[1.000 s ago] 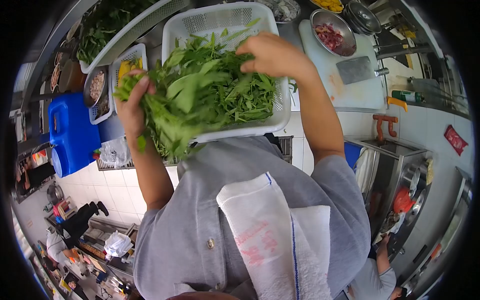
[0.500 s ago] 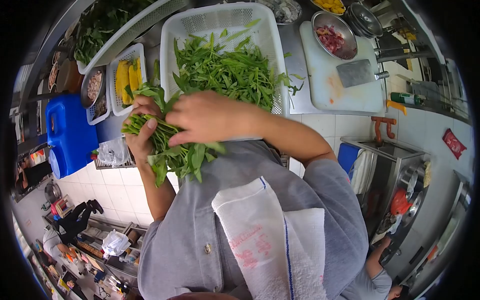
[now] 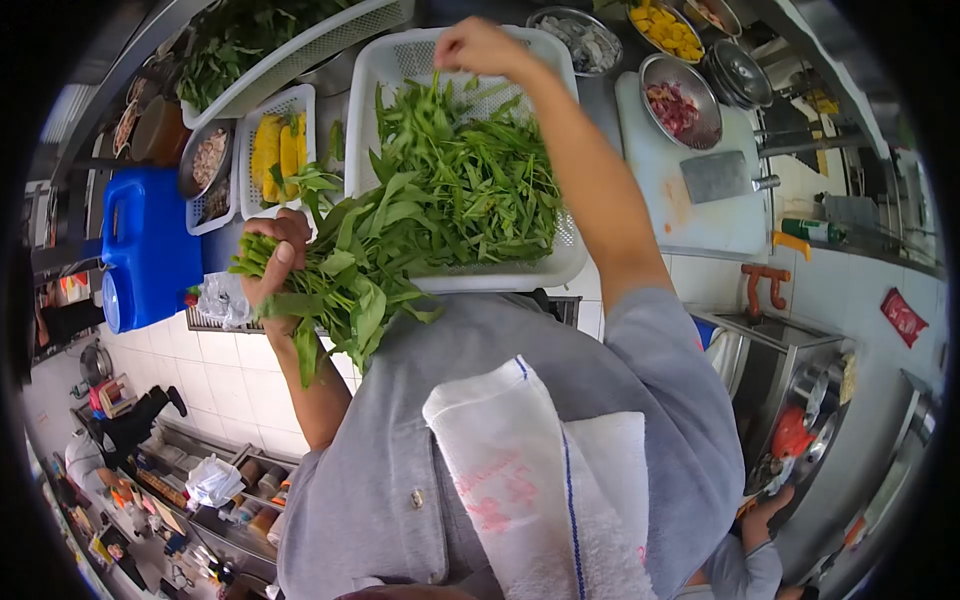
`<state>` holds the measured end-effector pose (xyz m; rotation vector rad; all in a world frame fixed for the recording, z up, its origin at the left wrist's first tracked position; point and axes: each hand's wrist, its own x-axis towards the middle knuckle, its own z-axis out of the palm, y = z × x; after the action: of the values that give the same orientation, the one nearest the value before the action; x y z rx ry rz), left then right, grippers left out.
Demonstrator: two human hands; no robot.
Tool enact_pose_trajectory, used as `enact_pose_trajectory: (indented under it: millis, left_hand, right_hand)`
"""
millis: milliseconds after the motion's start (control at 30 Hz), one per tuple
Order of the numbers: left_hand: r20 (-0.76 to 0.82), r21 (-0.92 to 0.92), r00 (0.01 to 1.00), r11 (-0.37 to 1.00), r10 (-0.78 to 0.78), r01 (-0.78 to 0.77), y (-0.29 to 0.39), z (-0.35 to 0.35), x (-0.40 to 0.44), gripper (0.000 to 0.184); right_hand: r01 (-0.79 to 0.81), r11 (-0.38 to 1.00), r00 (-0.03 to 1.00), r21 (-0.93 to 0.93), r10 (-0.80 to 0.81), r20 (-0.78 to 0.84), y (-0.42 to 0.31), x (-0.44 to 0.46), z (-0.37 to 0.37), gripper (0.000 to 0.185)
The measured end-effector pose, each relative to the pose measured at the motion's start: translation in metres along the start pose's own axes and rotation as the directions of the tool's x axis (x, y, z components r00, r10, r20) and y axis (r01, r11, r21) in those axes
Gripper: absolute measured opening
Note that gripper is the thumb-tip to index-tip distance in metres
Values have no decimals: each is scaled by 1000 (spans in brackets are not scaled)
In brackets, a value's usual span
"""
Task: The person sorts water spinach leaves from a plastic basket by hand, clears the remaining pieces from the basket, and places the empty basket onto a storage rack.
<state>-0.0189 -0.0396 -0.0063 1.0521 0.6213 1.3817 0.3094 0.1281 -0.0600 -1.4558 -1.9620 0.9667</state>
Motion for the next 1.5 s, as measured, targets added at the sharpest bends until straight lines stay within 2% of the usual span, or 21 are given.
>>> enact_pose_trajectory:
  millis: [33, 133, 200, 300, 367, 433, 500, 633, 700, 733, 767, 833, 867, 933, 1000, 1067, 1133, 1200, 1300, 1467, 1500]
  left_hand:
    - [-39, -26, 999, 1000, -6, 5, 0, 0, 1, 25]
    - [-55, 76, 998, 997, -7, 11, 3, 9, 9, 22]
    - [-40, 198, 997, 977, -69, 76, 7, 11, 15, 19]
    - [-156, 264, 972, 941, -176, 212, 15, 25, 20, 19]
    - [-116, 323, 979, 925, -170, 199, 15, 30, 27, 23]
    - [-67, 314, 994, 944, -80, 97, 12, 43, 33, 19]
    - [2, 298, 999, 953, -48, 45, 3, 50, 40, 17]
    - [125, 472, 985, 866, 117, -162, -20, 65, 48, 19]
    - [113, 680, 939, 664, 326, -312, -22, 72, 48, 17]
    - [99, 666, 925, 667, 366, -335, -21, 70, 49, 17]
    - [102, 664, 928, 669, 359, -332, -17, 67, 50, 17]
    - [-21, 680, 892, 661, 452, -318, -3, 56, 49, 16]
    - [-98, 634, 904, 727, 416, -266, 5, 46, 47, 16]
    - [-193, 533, 914, 821, 356, -207, 25, 21, 41, 19]
    - [-271, 492, 901, 853, 340, -174, 44, 3, 31, 21]
    - [-317, 422, 884, 886, 344, -194, 54, -12, 26, 21]
    - [-337, 381, 870, 897, 359, -223, 62, -25, 25, 22]
    - [-357, 405, 856, 888, 374, -218, 66, -25, 22, 23]
    - [-366, 423, 849, 880, 382, -213, 70, -24, 16, 23]
    - [-375, 432, 844, 878, 383, -207, 68, -32, 10, 24]
    - [-376, 431, 843, 878, 384, -208, 67, -33, 10, 24]
  right_hand:
    - [15, 987, 997, 158, -1, -83, -16, -11, -18, 19]
    - [107, 987, 983, 124, -86, -164, -26, -24, -51, 9]
    - [-54, 958, 954, -283, -35, -299, -50, -45, -61, 12]
    - [-161, 927, 943, -340, 43, -329, -93, -69, -60, 18]
    - [-161, 932, 942, -326, 46, -334, -110, -80, -58, 19]
    - [-163, 938, 941, -307, 54, -335, -125, -88, -53, 20]
    - [-73, 920, 972, -386, -21, -234, -140, -94, -44, 21]
    - [192, 917, 964, -349, -242, -106, -175, -97, -5, 22]
    - [264, 913, 934, -310, -323, -155, -173, -86, 12, 23]
    - [353, 891, 886, -285, -417, -204, -174, -84, 14, 23]
    - [347, 894, 888, -283, -410, -208, -177, -86, 9, 23]
    - [236, 967, 972, 95, -236, -14, -185, -93, -8, 25]
    - [284, 958, 958, 25, -283, -51, -167, -89, -12, 26]
    - [196, 966, 956, -169, -227, -184, -94, -75, -7, 27]
    - [-87, 970, 996, -229, 83, -25, -42, -75, -6, 42]
    - [-20, 864, 1000, -504, 26, 4, 23, -82, 30, 73]
    - [-165, 885, 965, -436, 237, 116, 27, -98, 71, 94]
    - [-53, 793, 929, -607, 263, 262, -15, -116, 94, 79]
    - [-9, 843, 911, -538, 229, 343, -40, -130, 97, 67]
    - [-11, 852, 973, -524, 129, 189, -81, -134, 27, 59]
    - [-13, 810, 996, -587, 62, 64, -89, -133, 14, 56]
